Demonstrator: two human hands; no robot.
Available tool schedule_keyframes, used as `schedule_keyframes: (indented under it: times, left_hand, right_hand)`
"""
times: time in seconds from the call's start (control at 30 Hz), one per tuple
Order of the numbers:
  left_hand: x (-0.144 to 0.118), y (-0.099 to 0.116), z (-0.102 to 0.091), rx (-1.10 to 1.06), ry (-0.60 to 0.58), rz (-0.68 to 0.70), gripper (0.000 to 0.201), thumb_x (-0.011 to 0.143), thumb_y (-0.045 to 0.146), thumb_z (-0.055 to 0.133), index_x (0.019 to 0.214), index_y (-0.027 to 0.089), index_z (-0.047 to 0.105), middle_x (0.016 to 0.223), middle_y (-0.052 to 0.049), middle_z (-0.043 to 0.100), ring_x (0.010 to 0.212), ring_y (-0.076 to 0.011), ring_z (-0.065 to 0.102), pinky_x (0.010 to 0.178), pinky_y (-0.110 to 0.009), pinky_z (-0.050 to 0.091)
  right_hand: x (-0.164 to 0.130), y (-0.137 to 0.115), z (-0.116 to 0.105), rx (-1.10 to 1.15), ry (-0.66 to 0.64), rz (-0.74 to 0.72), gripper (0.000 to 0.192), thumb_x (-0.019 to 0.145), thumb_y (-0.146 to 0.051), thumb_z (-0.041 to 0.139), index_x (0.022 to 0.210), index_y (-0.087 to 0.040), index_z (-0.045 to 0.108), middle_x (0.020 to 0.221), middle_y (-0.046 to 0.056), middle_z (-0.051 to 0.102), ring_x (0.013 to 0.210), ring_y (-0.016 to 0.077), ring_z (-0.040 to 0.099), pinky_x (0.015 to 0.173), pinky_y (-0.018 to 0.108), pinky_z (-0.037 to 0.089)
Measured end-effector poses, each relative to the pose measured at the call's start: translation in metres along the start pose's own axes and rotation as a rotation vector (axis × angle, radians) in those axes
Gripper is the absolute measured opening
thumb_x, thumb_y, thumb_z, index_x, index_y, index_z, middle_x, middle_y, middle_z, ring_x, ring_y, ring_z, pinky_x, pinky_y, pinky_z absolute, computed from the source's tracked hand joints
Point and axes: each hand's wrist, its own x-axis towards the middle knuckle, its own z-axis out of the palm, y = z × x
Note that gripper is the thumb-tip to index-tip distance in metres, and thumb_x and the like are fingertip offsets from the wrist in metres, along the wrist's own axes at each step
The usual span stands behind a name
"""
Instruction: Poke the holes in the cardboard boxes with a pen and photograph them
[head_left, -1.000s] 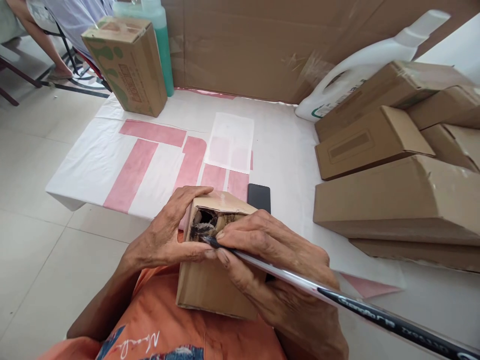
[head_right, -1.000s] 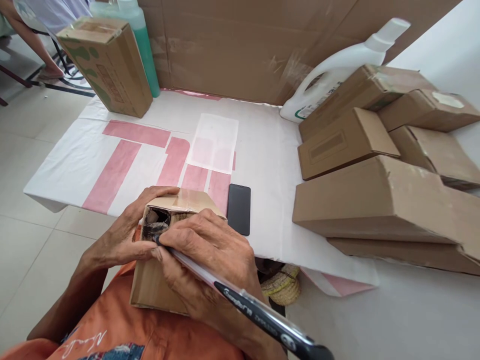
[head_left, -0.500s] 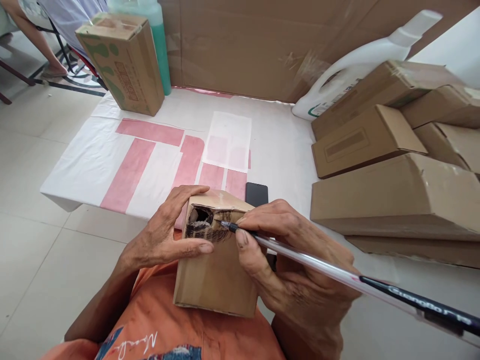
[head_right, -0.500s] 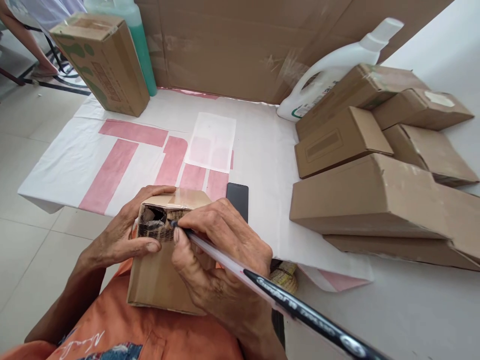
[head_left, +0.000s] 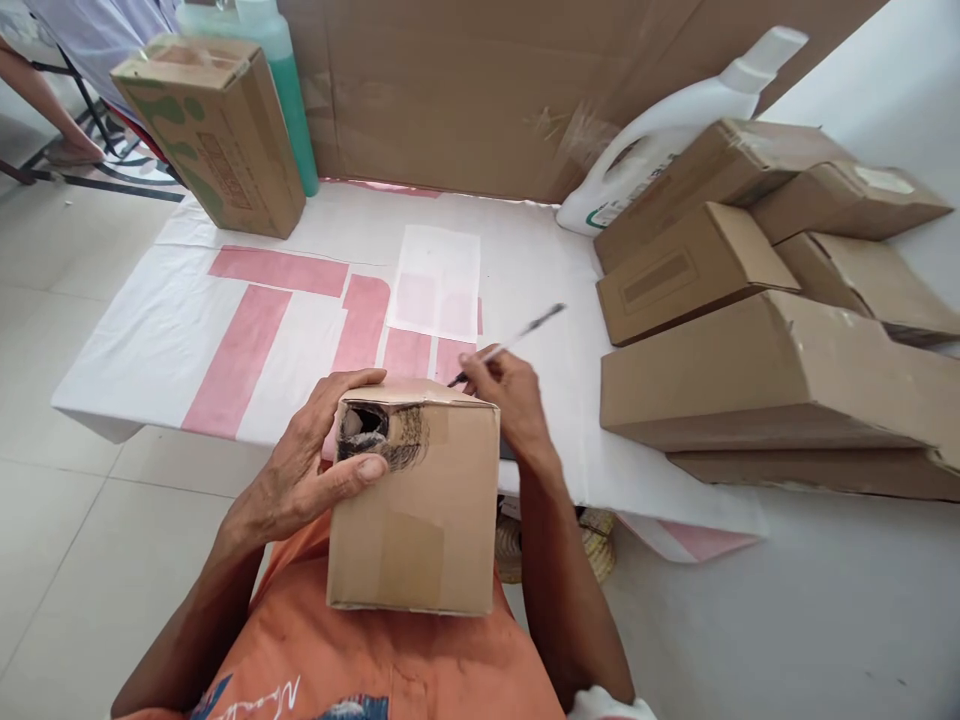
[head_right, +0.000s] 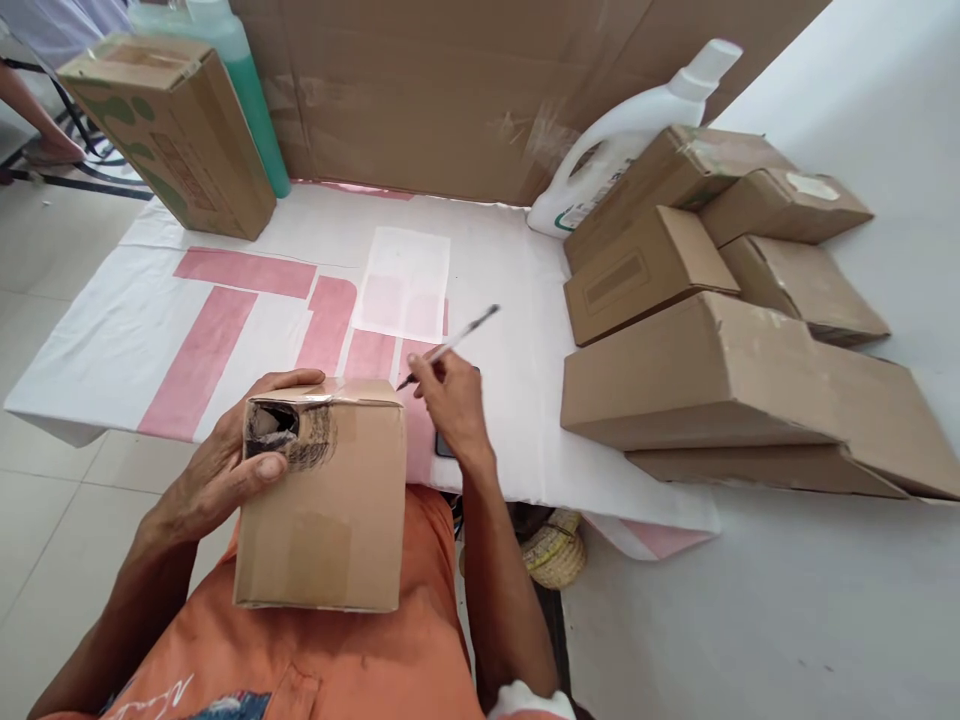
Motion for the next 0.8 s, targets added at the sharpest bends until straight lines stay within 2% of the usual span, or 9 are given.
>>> schedule_keyframes:
  times: [0.07,0.13,0.23,0.33,0.47,0.57,0.67,0.8]
  left_hand:
    - [0.0,0.0,0.0,-0.017,0.005,-0.009,0.074,0.094,0.072,0.069,0.153,0.027,0.059,0.159,-0.013,0.054,0.14,-0.0402,0.058,0.119,-0.054,0.046]
    - [0.001,0.001,0.0,-0.041,0.015,-0.017,0.076,0.094,0.072,0.069,0.155,0.027,0.056,0.156,-0.012,0.056,0.136,-0.0389,0.06,0.118,-0.053,0.047]
    - [0.003,0.002,0.0,-0.054,0.029,-0.027,0.076,0.094,0.072,0.068,0.153,0.027,0.057,0.152,-0.012,0.058,0.133,-0.0386,0.061,0.116,-0.052,0.048]
    - [0.005,0.004,0.001,-0.057,0.039,-0.046,0.076,0.093,0.073,0.068,0.152,0.027,0.058,0.147,-0.012,0.062,0.131,-0.0393,0.062,0.112,-0.051,0.05]
    - [0.004,0.004,0.001,-0.057,0.043,-0.07,0.077,0.093,0.073,0.068,0.153,0.026,0.057,0.14,-0.012,0.067,0.128,-0.0393,0.064,0.109,-0.05,0.051]
    - [0.003,0.002,0.001,-0.05,0.047,-0.053,0.074,0.094,0.071,0.067,0.153,0.027,0.057,0.142,-0.011,0.065,0.127,-0.0381,0.064,0.107,-0.049,0.051]
    - [0.003,0.0,0.001,-0.041,0.059,-0.03,0.07,0.096,0.071,0.065,0.151,0.029,0.059,0.15,-0.01,0.061,0.13,-0.0377,0.063,0.107,-0.049,0.051]
    - [0.003,0.0,0.003,-0.042,0.062,-0.036,0.07,0.096,0.071,0.065,0.151,0.03,0.058,0.146,-0.009,0.065,0.13,-0.0385,0.063,0.109,-0.051,0.052]
  right_hand:
    - [0.004,0.017,0.012,-0.19,-0.124,0.057,0.031,0.096,-0.043,0.064,0.075,-0.022,0.061,0.071,0.0,0.067,0.067,0.0176,0.06,0.064,0.03,0.043]
    - [0.002,0.027,0.021,-0.292,-0.176,0.079,0.03,0.096,-0.037,0.062,0.07,-0.023,0.054,0.07,0.0,0.063,0.069,0.0178,0.055,0.064,0.03,0.036]
    - [-0.001,0.034,0.025,-0.335,-0.172,0.121,0.033,0.095,-0.034,0.062,0.067,-0.025,0.047,0.066,-0.002,0.055,0.066,0.0176,0.047,0.062,0.03,0.029]
    - [-0.001,0.038,0.024,-0.371,-0.145,0.133,0.032,0.095,-0.036,0.064,0.069,-0.026,0.048,0.067,-0.002,0.058,0.067,0.019,0.05,0.063,0.031,0.03]
    - [-0.005,0.042,0.02,-0.411,-0.069,0.098,0.022,0.096,-0.04,0.065,0.081,-0.026,0.056,0.077,0.001,0.066,0.076,0.0225,0.058,0.068,0.033,0.037]
    - [-0.013,0.048,0.016,-0.452,0.052,0.097,0.018,0.098,-0.04,0.061,0.101,-0.022,0.062,0.107,0.011,0.071,0.094,0.027,0.064,0.081,0.038,0.046]
    - [-0.022,0.056,0.013,-0.591,0.199,0.152,0.038,0.094,-0.045,0.068,0.119,-0.016,0.063,0.13,0.022,0.064,0.117,0.0375,0.06,0.089,0.046,0.051]
    - [-0.032,0.063,0.014,-0.783,0.26,0.22,0.057,0.089,-0.047,0.079,0.13,-0.011,0.062,0.134,0.027,0.061,0.126,0.0435,0.054,0.095,0.053,0.053]
